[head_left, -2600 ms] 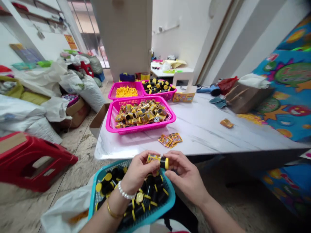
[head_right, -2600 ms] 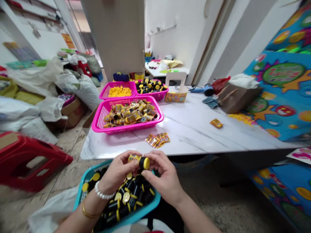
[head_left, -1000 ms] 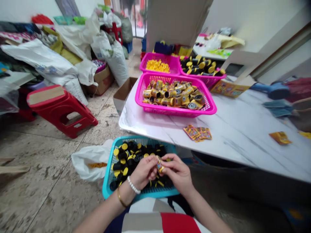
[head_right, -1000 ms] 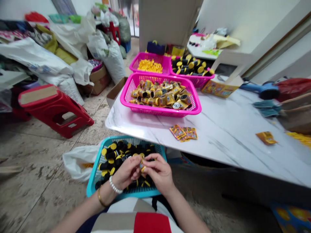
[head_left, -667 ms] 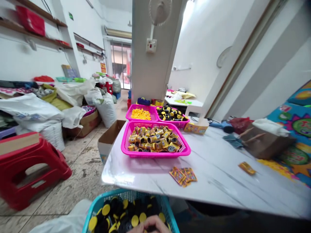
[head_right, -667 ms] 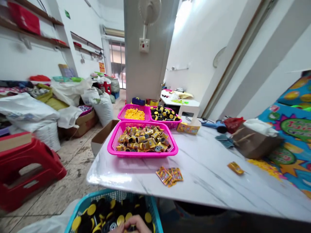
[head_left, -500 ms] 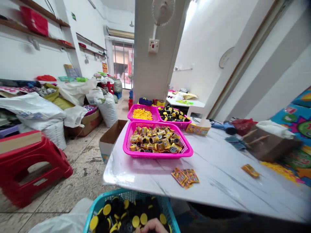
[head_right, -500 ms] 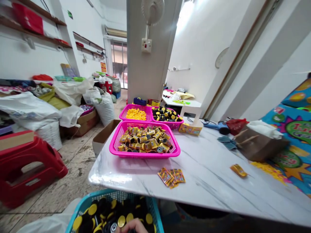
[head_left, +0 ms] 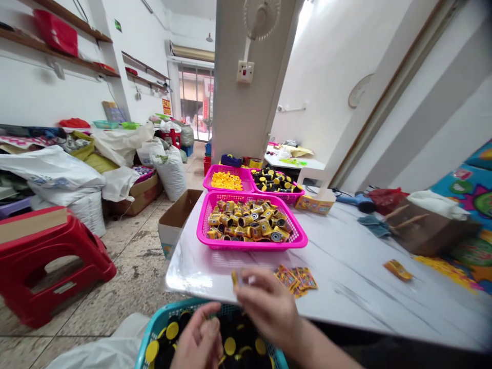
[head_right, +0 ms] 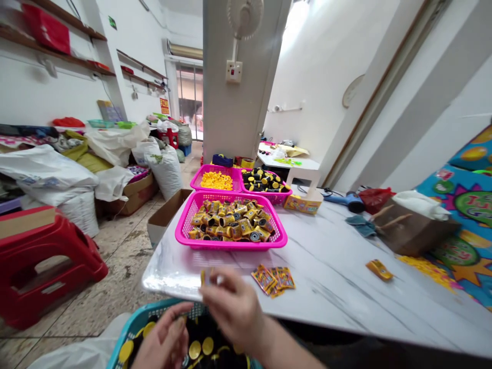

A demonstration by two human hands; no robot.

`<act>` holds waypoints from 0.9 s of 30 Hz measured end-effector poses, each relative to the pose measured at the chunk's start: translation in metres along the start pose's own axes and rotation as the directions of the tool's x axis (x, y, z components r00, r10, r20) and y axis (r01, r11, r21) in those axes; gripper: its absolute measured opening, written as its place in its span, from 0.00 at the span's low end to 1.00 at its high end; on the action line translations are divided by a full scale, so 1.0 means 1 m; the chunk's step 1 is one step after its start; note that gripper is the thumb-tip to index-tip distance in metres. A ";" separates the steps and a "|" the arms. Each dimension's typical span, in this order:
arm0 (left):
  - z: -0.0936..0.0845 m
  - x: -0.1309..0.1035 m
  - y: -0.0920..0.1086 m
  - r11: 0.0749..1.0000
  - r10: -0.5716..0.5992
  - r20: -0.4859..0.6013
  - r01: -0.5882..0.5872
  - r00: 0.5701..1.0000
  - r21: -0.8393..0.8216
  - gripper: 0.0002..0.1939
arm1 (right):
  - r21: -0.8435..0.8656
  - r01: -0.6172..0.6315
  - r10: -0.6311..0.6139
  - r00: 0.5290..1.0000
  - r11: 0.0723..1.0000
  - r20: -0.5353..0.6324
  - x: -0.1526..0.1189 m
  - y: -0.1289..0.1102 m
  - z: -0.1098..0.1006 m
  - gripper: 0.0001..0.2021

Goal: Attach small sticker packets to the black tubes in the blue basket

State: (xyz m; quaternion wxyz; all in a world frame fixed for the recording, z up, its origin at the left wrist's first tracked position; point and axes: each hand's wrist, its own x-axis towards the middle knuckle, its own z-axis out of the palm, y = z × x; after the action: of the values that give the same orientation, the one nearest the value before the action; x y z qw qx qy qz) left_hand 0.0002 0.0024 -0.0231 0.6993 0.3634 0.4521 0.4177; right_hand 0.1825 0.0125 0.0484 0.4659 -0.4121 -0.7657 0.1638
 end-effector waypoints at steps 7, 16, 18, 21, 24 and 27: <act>-0.017 0.022 0.076 0.916 0.400 -0.267 -0.377 0.877 0.134 0.29 | -0.316 -0.052 -0.041 0.960 0.947 -0.279 0.100 0.022 -0.082 0.17; -0.067 -0.001 0.024 0.979 0.167 -0.350 -0.114 0.922 0.168 0.27 | -0.283 -0.688 0.473 0.687 0.669 -0.552 -0.079 0.077 -0.142 0.17; -0.066 0.006 0.037 0.966 0.216 -0.335 -0.150 0.917 0.212 0.27 | -0.224 -0.739 0.540 0.633 0.635 -0.555 -0.092 0.078 -0.142 0.18; -0.055 0.033 0.072 0.919 0.365 -0.311 -0.285 0.878 0.274 0.28 | -0.070 -0.727 0.606 0.617 0.683 -0.503 -0.070 0.084 -0.143 0.19; -0.032 0.067 0.102 0.893 0.427 -0.229 -0.369 0.875 0.256 0.30 | 0.263 -0.642 0.682 0.583 0.720 -0.442 -0.025 0.102 -0.144 0.21; -0.008 0.093 0.114 0.912 0.391 -0.059 -0.378 0.918 0.157 0.33 | 0.358 -0.577 0.679 0.616 0.734 -0.400 0.013 0.123 -0.136 0.20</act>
State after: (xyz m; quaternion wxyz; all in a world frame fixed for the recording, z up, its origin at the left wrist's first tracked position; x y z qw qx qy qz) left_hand -0.0137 0.1328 0.0446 0.5547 0.4753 0.4311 0.5296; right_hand 0.3542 0.0792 0.0474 0.5994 -0.6349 -0.4014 0.2766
